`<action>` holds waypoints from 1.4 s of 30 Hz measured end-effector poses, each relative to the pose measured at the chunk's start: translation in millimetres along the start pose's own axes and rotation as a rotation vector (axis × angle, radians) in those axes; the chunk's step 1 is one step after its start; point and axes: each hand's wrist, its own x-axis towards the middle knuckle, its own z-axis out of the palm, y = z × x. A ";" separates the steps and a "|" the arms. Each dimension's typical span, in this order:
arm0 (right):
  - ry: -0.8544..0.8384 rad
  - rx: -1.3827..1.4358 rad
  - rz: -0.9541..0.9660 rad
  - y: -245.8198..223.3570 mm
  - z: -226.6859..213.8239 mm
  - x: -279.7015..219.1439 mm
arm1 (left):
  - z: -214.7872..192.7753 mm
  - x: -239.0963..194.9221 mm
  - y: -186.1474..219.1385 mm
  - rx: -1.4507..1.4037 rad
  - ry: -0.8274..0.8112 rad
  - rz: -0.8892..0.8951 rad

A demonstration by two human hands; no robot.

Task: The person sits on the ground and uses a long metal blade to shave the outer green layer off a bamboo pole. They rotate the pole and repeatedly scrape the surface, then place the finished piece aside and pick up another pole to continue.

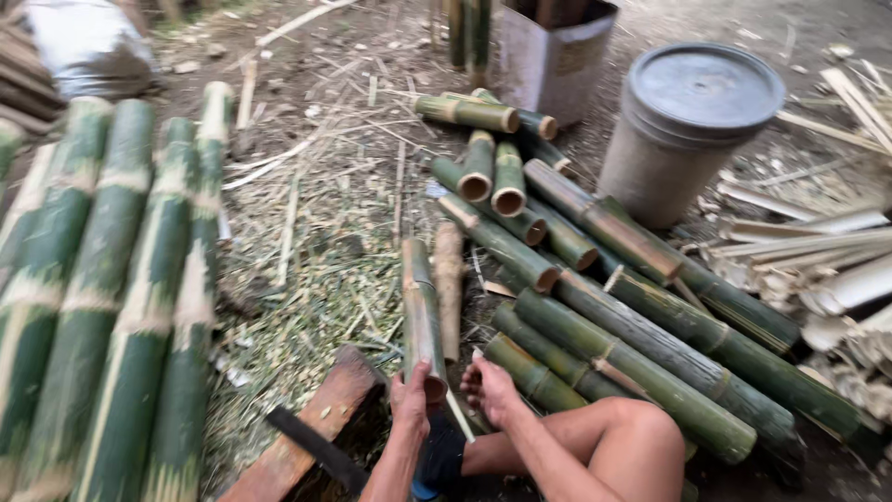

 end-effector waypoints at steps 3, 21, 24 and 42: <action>-0.128 -0.162 -0.109 -6.9 36.3 0.5 | -34.6 -43.0 27.0 0.310 0.122 0.248; -0.856 -0.113 0.178 56.8 296.1 -119.8 | -214.0 -199.8 167.6 0.263 0.242 1.415; -1.028 -0.249 -0.043 103.4 280.7 -82.2 | -238.4 -189.7 168.0 0.308 0.450 1.372; -0.297 -1.270 -0.296 226.0 119.6 -7.7 | -276.9 -176.9 136.4 -0.204 0.574 1.127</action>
